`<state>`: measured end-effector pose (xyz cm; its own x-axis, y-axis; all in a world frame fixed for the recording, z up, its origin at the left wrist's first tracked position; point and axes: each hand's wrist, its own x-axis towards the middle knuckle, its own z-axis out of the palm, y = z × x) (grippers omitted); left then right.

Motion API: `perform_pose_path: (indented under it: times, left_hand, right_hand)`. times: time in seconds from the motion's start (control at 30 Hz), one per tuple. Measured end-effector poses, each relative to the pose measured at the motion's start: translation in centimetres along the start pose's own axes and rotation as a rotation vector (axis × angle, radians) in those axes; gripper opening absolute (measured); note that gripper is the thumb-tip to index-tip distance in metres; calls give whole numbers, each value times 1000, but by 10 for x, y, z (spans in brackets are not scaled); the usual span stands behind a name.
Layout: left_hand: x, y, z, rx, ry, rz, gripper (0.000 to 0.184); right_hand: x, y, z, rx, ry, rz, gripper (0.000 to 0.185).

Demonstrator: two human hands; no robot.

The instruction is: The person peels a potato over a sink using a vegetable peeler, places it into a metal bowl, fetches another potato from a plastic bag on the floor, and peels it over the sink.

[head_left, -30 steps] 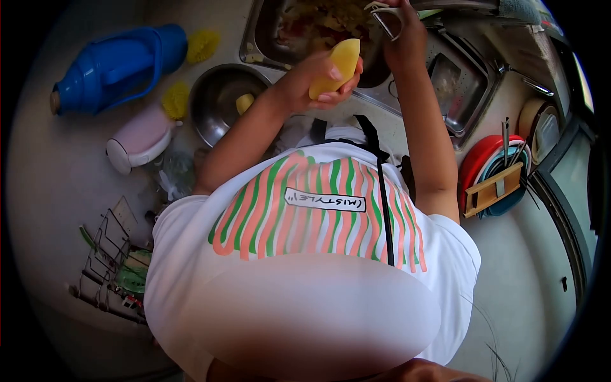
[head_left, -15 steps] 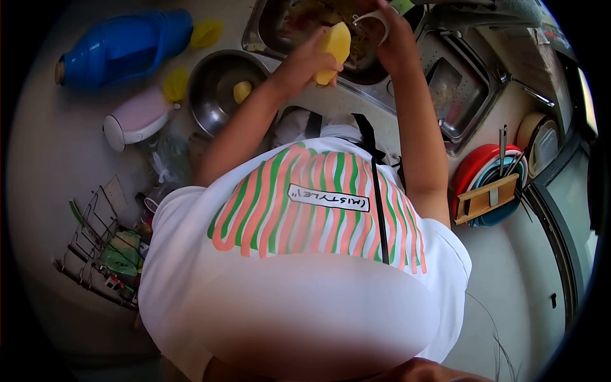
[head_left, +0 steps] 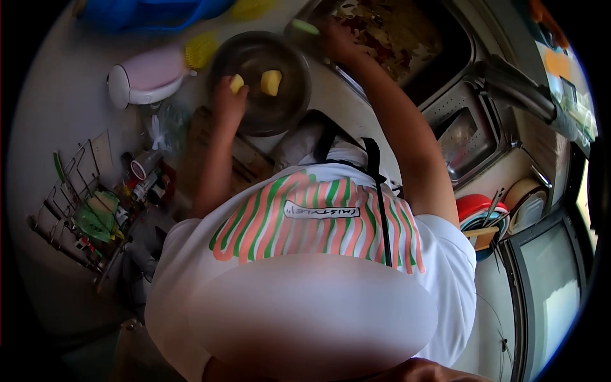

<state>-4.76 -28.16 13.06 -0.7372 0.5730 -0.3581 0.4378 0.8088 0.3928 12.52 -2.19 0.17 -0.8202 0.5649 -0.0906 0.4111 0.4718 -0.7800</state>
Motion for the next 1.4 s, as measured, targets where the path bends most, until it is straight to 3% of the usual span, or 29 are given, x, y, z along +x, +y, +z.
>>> perform_pose_path:
  times: [0.07, 0.1, 0.2, 0.23, 0.33, 0.4, 0.43, 0.5, 0.57, 0.67, 0.8, 0.9, 1.0, 1.03, 1.13, 1.23, 1.27, 1.33, 1.4]
  left_hand:
    - [-8, -11, 7, 254, -32, 105, 52]
    - [-9, -8, 9, 302, -49, 93, 53]
    - [2, -6, 14, 226, 20, 167, 49]
    - [8, -7, 12, 65, 8, 146, 36]
    - [22, 2, 12, -41, 143, 230, 31]
    - [33, 2, 17, -12, 63, 276, 30]
    - [40, -3, 22, 4, 40, 291, 31]
    - [54, -19, 36, 75, 51, 366, 29]
    - [54, -13, 32, 17, -36, 314, 25]
    - [50, -11, 29, -1, -64, 311, 18]
    - [47, -6, 27, -53, -56, 290, 13]
    - [42, 24, 18, -256, 10, 214, 13]
    - [33, 68, 9, -586, -14, 219, 14]
    - [29, 84, 4, -583, -67, 319, 14]
    - [15, 123, 0, -306, -36, 628, 20]
    - [18, 145, 15, 40, -29, 810, 19]
    - [21, 151, 22, 205, -40, 901, 20]
    - [29, 157, 49, 522, -235, 813, 21]
    - [42, 172, 68, 800, -411, 742, 21]
  right_hand:
    - [17, -2, 30, -86, 42, -63, 54]
    - [17, -19, 23, -38, -34, 64, 62]
    - [19, -2, 40, -19, -32, 42, 60]
    - [17, -3, 31, 47, -112, 97, 59]
    - [6, -2, 4, 139, -286, 235, 57]
    - [-2, 12, -14, 44, -299, 280, 54]
    - [-8, 26, -11, -43, -153, 204, 51]
    - [-19, 38, -18, 55, -262, 228, 49]
    - [-34, 16, -34, 75, -367, 196, 47]
    - [-55, 22, -25, 178, -393, 294, 48]
    - [-65, 35, -15, 295, -294, 327, 45]
    - [-63, 46, -22, 457, -214, 467, 42]
    - [-68, 99, -9, 274, 75, 569, 40]
    - [-69, 93, -22, 184, 68, 666, 39]
    - [-88, 140, -22, -185, 270, 786, 40]
    - [-107, 180, -26, -46, 711, 961, 44]
    - [-113, 189, -28, -58, 664, 979, 42]
    - [-114, 187, -41, -74, 572, 1006, 38]
    - [-114, 199, -27, -92, 418, 798, 36]
